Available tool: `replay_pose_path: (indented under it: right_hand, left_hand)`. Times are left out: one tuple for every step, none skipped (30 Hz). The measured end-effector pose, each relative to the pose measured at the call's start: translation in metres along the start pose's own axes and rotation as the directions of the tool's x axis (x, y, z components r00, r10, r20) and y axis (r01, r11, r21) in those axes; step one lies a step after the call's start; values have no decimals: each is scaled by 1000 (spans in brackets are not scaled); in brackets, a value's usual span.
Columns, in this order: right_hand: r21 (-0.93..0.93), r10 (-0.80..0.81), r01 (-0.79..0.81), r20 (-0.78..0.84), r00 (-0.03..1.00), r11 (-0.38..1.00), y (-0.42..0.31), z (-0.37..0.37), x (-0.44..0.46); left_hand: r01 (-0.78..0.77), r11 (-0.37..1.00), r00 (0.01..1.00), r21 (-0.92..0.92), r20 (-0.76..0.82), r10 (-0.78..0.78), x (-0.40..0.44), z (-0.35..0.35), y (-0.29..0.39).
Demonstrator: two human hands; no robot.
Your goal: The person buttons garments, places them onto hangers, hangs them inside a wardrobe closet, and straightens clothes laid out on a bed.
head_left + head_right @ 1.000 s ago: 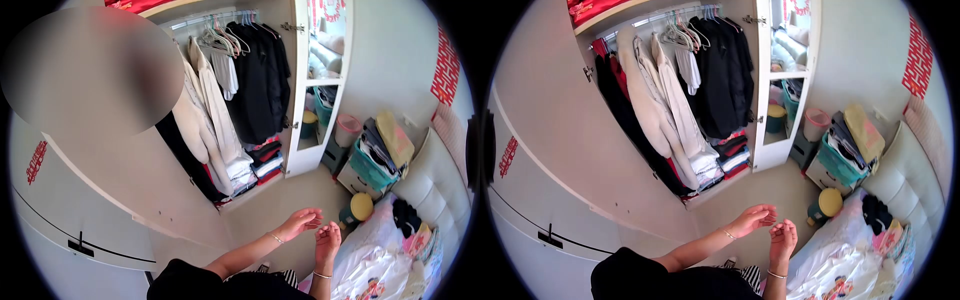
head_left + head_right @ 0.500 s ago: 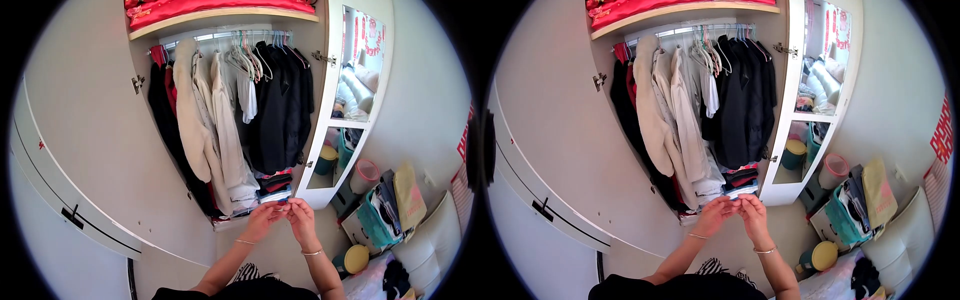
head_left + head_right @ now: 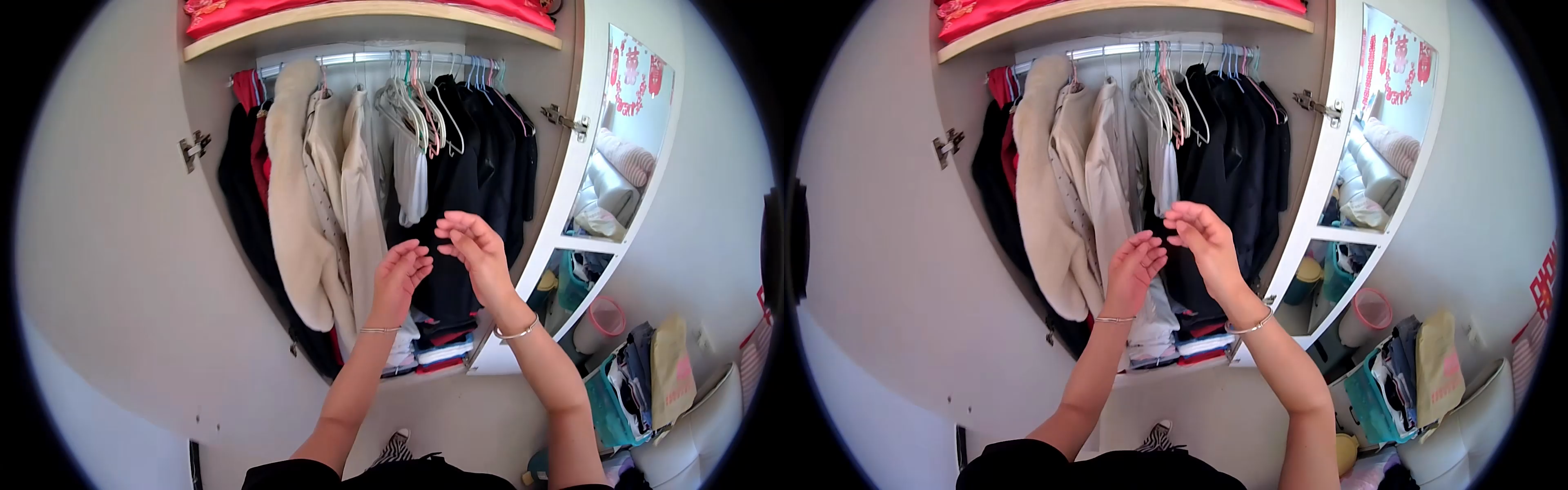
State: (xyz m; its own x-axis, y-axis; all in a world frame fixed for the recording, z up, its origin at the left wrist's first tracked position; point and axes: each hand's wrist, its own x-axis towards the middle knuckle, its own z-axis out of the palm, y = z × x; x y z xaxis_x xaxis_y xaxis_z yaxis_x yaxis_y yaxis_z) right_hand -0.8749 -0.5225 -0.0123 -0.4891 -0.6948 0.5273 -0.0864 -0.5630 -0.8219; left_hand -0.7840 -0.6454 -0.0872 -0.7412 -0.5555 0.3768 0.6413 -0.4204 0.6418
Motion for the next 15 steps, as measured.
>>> replay_pose_path:
  right_hand:
    - [-83, -27, 27, -3, 1000, 996, 2, -1, 21]
    - [-133, -99, 98, 2, 995, 986, 5, -2, 44]
    - [-181, -164, 164, 12, 986, 970, 9, -4, 69]
    - [-347, -245, 218, -35, 969, 912, 20, -14, 98]
    - [-503, -333, 256, -67, 941, 825, 29, -24, 128]
    - [-607, -431, 294, -88, 898, 738, 31, -29, 155]
    - [-702, -525, 316, -96, 846, 638, 32, -35, 180]
    - [-762, -517, 268, -101, 850, 590, 33, -44, 203]
    - [-816, -508, 216, -108, 855, 537, 34, -52, 223]
    - [-847, -509, 195, -99, 855, 494, 34, -52, 236]
    - [-852, -509, 190, -101, 855, 488, 34, -52, 246]
    - [-877, -399, 101, -109, 911, 471, 32, -49, 253]
    - [-898, -285, 17, -122, 951, 440, 31, -45, 260]
    - [-950, -388, 62, -64, 920, 305, 32, -39, 262]
    - [-952, -389, 63, -61, 919, 299, 34, -35, 266]
  left_hand:
    - [0, 1000, 1000, -10, 11, 0, 23, -4, 2]
    - [-32, 999, 999, -41, -14, 31, 44, -8, 4]
    - [-62, 995, 997, -72, -45, 59, 65, -13, 5]
    - [-78, 992, 996, -102, -50, 73, 88, -20, 5]
    - [-75, 991, 996, -110, -47, 70, 109, -21, 6]
    - [-97, 979, 993, -179, -87, 82, 130, -21, 6]
    - [-119, 962, 988, -244, -129, 89, 150, -21, 6]
    - [-112, 962, 988, -248, -128, 82, 169, -20, 4]
    - [-54, 950, 989, -308, -149, 8, 189, -20, 0]
    - [0, 930, 984, -369, -164, -65, 205, -19, -2]
    - [7, 927, 984, -375, -160, -72, 217, -18, -4]
    - [44, 899, 987, -435, -122, -107, 227, -17, -6]
    - [80, 867, 987, -492, -81, -137, 236, -17, -6]
    - [108, 857, 987, -504, -49, -153, 243, -17, -5]
    - [109, 854, 987, -508, -45, -153, 246, -15, -3]
